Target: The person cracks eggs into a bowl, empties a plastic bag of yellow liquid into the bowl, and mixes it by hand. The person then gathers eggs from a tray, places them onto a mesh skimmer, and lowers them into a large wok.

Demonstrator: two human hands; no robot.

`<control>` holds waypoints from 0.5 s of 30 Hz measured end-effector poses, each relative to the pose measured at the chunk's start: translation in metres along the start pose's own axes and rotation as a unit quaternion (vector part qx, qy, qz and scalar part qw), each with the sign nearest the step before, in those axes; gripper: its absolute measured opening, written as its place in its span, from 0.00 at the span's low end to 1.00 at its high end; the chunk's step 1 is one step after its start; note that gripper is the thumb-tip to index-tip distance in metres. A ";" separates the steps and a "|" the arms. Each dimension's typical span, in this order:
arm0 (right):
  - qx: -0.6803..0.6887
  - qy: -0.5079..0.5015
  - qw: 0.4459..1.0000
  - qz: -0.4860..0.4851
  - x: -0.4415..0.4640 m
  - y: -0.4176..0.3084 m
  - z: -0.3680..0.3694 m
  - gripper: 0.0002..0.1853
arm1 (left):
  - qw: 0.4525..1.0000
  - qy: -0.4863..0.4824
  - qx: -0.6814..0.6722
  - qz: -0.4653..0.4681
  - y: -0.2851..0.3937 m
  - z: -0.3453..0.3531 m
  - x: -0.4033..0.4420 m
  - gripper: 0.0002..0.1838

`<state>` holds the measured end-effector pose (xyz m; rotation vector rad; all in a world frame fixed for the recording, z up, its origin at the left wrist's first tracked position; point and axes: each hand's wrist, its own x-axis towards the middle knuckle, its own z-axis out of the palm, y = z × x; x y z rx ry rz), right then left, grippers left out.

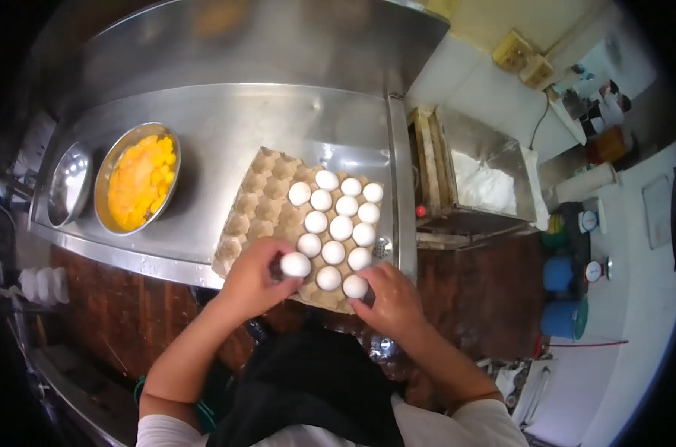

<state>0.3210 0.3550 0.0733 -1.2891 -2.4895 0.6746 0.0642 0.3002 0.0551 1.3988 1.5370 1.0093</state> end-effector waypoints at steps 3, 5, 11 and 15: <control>0.071 0.058 0.995 0.025 -0.003 -0.009 0.001 0.22 | 0.912 0.019 -0.390 -0.124 -0.004 -0.011 -0.022 0.22; 0.121 0.088 0.989 -0.006 0.001 -0.026 -0.007 0.22 | 0.760 0.001 -0.620 -0.195 0.004 -0.015 -0.038 0.21; 0.134 0.076 0.969 -0.192 0.014 -0.106 0.014 0.21 | 0.700 0.027 -0.644 -0.307 0.010 -0.004 -0.056 0.18; 0.033 0.046 0.970 -0.235 0.008 -0.115 0.033 0.25 | 0.683 0.072 -0.652 -0.320 0.007 0.002 -0.058 0.16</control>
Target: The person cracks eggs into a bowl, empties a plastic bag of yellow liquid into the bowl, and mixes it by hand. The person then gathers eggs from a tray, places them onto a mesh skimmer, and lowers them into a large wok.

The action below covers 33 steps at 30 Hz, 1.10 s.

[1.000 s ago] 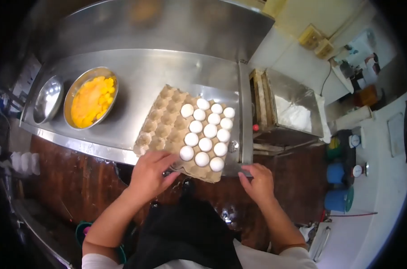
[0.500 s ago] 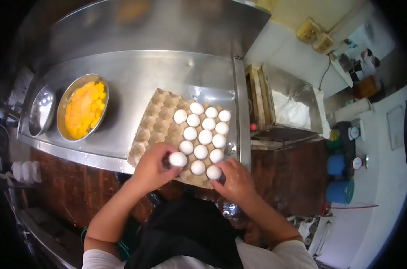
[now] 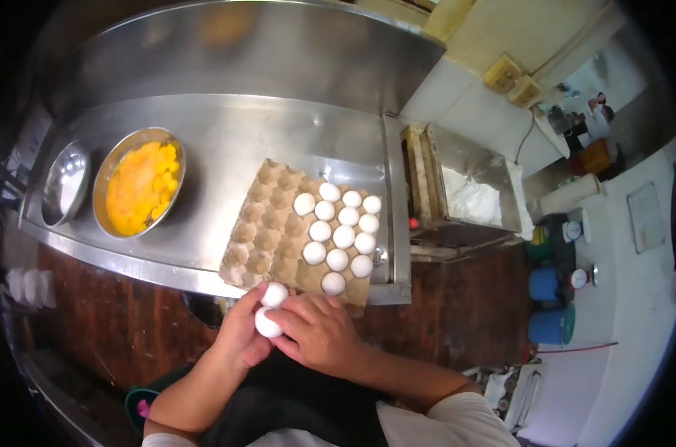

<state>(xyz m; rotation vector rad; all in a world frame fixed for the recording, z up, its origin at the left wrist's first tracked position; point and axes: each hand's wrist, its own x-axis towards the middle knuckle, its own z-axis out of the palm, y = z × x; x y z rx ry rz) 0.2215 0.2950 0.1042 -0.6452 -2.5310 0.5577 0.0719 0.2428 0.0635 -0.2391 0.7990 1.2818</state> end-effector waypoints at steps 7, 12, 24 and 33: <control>-0.007 0.047 0.985 0.165 -0.004 0.052 -0.042 0.22 | 0.997 -0.011 0.079 0.015 0.014 -0.007 0.006 0.16; -0.092 -0.026 0.968 0.232 -0.028 0.105 -0.051 0.25 | 0.989 -0.092 0.112 0.038 0.018 0.004 0.002 0.20; 0.108 0.033 0.950 0.290 -0.014 0.090 -0.053 0.21 | 0.963 -0.199 0.172 -0.064 0.009 -0.004 0.033 0.40; 0.213 -0.056 0.959 0.179 0.014 0.035 -0.034 0.18 | 0.949 -0.229 0.198 -0.093 -0.004 -0.001 0.031 0.47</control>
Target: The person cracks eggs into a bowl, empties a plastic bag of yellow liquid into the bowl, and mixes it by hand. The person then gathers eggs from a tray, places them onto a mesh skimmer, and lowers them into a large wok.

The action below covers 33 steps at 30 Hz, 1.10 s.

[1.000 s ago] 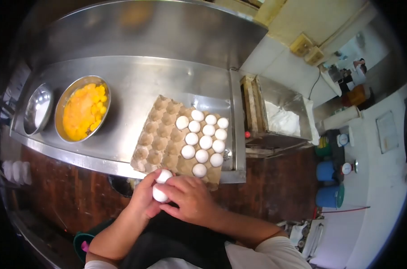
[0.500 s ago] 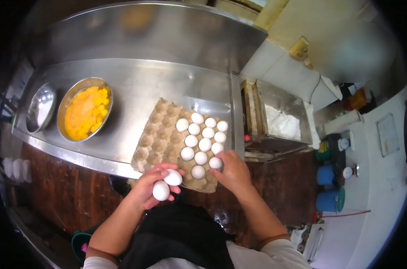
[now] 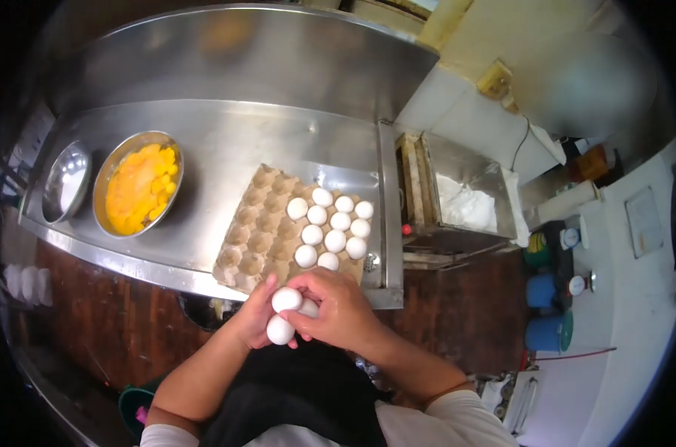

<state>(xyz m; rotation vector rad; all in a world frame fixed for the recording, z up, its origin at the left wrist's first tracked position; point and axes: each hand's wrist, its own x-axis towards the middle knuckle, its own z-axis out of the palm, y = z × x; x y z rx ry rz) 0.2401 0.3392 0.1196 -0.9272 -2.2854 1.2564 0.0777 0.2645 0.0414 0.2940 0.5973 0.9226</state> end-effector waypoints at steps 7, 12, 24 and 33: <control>-0.055 0.119 0.987 -0.087 0.005 0.030 -0.013 0.21 | 0.986 -0.096 -0.138 0.001 -0.013 -0.023 0.007 0.45; -0.328 0.124 0.935 0.042 0.012 0.080 -0.058 0.22 | 0.953 -0.142 -0.262 0.062 -0.007 -0.018 0.009 0.47; -0.243 0.171 0.951 0.080 0.015 0.078 -0.051 0.22 | 0.934 -0.134 -0.307 0.128 0.015 -0.023 0.010 0.44; -0.084 0.022 0.995 -0.046 0.006 -0.029 -0.015 0.23 | 0.940 0.004 -0.288 0.182 0.011 0.003 0.006 0.41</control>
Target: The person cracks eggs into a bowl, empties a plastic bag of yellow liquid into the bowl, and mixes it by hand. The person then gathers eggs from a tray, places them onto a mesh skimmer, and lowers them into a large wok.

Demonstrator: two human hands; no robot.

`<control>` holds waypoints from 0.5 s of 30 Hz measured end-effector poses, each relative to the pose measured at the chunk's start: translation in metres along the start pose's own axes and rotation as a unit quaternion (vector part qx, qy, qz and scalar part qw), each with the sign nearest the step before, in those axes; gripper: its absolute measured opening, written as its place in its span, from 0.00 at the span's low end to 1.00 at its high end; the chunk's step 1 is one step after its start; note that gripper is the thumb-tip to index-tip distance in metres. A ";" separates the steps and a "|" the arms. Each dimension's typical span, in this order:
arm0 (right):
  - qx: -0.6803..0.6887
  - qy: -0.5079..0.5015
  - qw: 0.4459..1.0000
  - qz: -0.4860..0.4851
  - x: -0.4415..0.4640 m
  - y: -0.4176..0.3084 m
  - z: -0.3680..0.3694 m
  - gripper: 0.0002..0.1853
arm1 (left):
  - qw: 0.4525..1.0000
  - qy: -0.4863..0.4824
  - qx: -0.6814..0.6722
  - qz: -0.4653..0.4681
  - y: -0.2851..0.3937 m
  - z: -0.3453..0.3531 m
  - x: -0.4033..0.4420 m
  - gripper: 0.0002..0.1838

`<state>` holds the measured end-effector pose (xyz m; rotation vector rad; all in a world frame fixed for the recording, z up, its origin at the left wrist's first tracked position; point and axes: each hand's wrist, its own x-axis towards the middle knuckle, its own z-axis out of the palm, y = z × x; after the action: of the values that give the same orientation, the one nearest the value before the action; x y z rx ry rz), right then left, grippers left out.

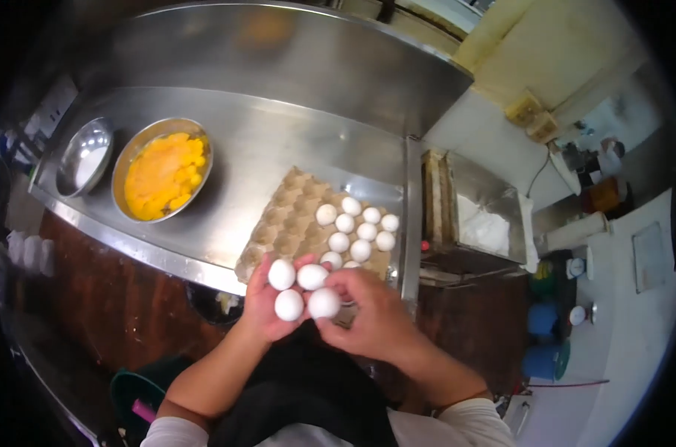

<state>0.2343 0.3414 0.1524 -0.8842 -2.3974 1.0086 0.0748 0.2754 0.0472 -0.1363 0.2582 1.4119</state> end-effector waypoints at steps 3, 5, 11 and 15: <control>-0.072 -0.007 0.997 -0.014 -0.001 0.003 0.013 0.21 | 0.999 -0.021 -0.017 0.018 -0.004 -0.005 -0.008 0.41; -0.083 -0.028 0.996 -0.016 -0.003 0.008 0.017 0.22 | 0.999 -0.013 -0.032 0.018 -0.005 -0.005 -0.014 0.41; -0.100 -0.028 0.994 -0.024 -0.002 0.005 0.026 0.21 | 0.999 -0.024 -0.038 0.018 -0.004 -0.014 -0.018 0.43; -0.123 -0.007 0.991 -0.044 -0.005 0.013 0.038 0.23 | 0.999 -0.019 -0.046 0.009 -0.006 -0.018 -0.019 0.44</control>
<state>0.2216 0.3266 0.1176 -0.8451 -2.5876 0.6983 0.0767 0.2521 0.0343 -0.1825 0.1635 1.4440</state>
